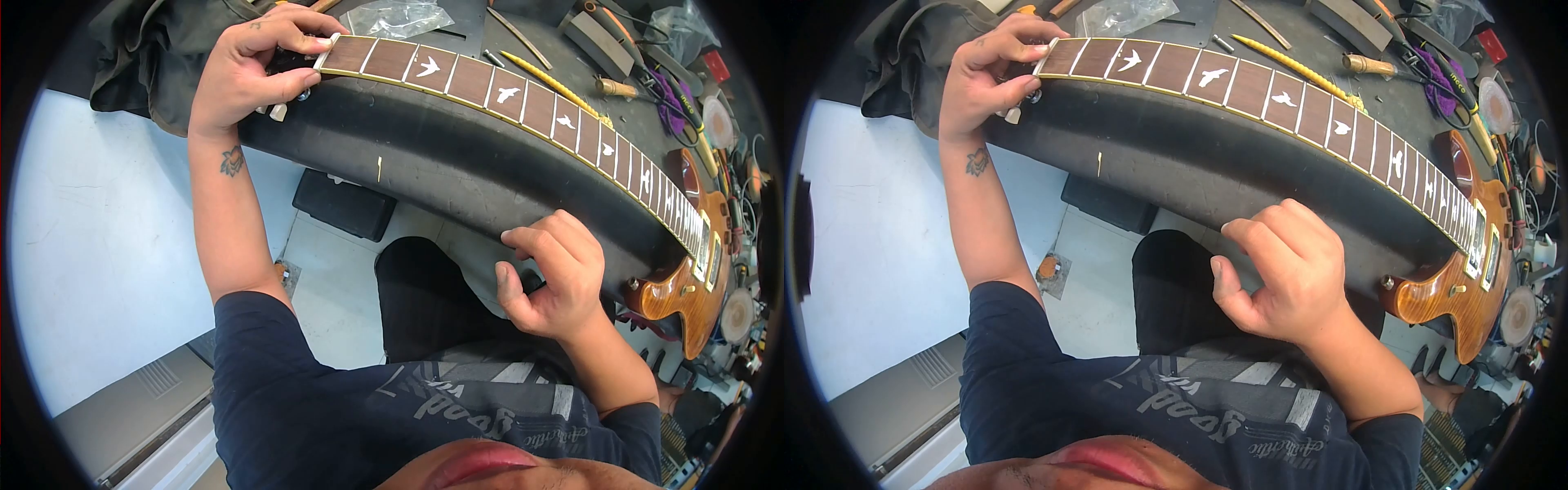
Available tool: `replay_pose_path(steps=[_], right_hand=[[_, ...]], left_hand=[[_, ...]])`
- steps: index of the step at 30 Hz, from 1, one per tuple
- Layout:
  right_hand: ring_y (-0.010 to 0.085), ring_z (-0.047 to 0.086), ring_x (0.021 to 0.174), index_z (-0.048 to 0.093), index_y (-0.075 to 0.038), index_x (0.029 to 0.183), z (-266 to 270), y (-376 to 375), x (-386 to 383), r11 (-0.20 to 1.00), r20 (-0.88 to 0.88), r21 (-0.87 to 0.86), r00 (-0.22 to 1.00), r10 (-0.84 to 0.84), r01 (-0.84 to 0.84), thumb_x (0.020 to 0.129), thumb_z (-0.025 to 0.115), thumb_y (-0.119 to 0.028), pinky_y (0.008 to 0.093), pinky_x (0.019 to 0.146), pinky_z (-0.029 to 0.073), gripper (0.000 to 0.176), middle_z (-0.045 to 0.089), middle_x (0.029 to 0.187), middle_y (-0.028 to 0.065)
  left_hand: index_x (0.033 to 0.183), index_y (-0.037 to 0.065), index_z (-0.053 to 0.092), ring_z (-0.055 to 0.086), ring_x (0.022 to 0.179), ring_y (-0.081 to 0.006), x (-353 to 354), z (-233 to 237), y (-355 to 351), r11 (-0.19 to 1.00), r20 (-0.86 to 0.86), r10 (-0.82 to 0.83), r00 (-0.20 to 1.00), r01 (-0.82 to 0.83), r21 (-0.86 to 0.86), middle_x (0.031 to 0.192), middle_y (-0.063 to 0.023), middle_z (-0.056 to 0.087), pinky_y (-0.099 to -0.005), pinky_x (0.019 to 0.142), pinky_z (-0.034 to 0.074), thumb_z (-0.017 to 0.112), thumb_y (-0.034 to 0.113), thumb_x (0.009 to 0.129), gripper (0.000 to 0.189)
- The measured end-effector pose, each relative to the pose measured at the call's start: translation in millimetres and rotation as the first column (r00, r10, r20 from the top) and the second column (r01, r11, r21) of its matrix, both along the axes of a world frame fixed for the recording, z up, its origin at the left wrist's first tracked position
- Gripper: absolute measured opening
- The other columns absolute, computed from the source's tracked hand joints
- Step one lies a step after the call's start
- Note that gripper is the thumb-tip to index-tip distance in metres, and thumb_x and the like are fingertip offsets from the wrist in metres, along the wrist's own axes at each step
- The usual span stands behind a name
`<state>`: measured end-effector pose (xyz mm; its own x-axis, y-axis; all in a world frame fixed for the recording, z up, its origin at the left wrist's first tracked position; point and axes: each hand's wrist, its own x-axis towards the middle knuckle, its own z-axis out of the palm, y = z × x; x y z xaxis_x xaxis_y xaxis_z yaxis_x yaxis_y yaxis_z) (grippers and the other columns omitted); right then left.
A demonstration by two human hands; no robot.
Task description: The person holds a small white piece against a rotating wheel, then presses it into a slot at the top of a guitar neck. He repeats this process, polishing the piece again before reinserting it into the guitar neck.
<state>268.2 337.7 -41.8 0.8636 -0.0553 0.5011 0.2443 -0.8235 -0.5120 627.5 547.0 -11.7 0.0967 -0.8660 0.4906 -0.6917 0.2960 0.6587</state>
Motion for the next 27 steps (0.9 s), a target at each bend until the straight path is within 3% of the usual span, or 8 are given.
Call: replay_pose_path(steps=[12, 15, 24, 27], right_hand=[[0.027, 0.052, 0.057, 0.069, -0.002, 0.085, -0.8, -0.2, -0.1, 1.0, -0.003, -0.01, 1.0, -0.002, 0.002, 0.065, 0.077, -0.01, 0.0366, 0.054, 0.043, 0.023, 0.057, 0.07, 0.0089], [0.0271, 0.051, 0.057, 0.069, -0.002, 0.085, -0.5, 0.2, 0.4, 1.0, -0.009, -0.017, 1.0, -0.001, 0.001, 0.064, 0.077, -0.01, 0.0368, 0.054, 0.043, 0.023, 0.057, 0.069, 0.0089], [0.0271, 0.051, 0.057, 0.069, -0.002, 0.084, 1.6, 1.4, 0.9, 1.0, -0.014, -0.028, 1.0, -0.007, 0.006, 0.063, 0.077, -0.009, 0.0372, 0.053, 0.042, 0.024, 0.056, 0.069, 0.0088], [0.027, 0.051, 0.057, 0.068, -0.003, 0.084, 1.3, 2.0, 1.0, 1.0, -0.016, -0.024, 1.0, -0.007, 0.006, 0.062, 0.076, -0.009, 0.0371, 0.053, 0.042, 0.024, 0.056, 0.069, 0.0085]], left_hand=[[0.106, 0.004, 0.077, 0.062, 0.119, -0.0291, 0.1, -0.8, -0.8, 1.0, 0.0, -0.008, 1.0, 0.008, -0.009, 0.121, -0.0211, 0.071, -0.0395, 0.099, 0.05, 0.077, -0.004, 0.079, 0.029], [0.107, 0.005, 0.077, 0.063, 0.118, -0.0283, -5.1, 1.6, -1.5, 1.0, -0.072, 0.004, 0.997, -0.004, 0.012, 0.122, -0.0205, 0.071, -0.0388, 0.099, 0.05, 0.077, -0.004, 0.08, 0.028], [0.106, 0.005, 0.075, 0.064, 0.116, -0.0246, -3.8, 0.4, -0.8, 1.0, -0.014, 0.014, 1.0, -0.014, 0.004, 0.122, -0.0191, 0.07, -0.0344, 0.097, 0.05, 0.077, -0.005, 0.08, 0.028], [0.087, 0.004, 0.076, 0.066, 0.095, -0.0245, -8.7, 7.1, -5.8, 0.991, 0.049, 0.108, 0.993, -0.103, -0.085, 0.104, -0.0161, 0.076, -0.0369, 0.088, 0.048, 0.087, 0.006, 0.068, 0.022]])
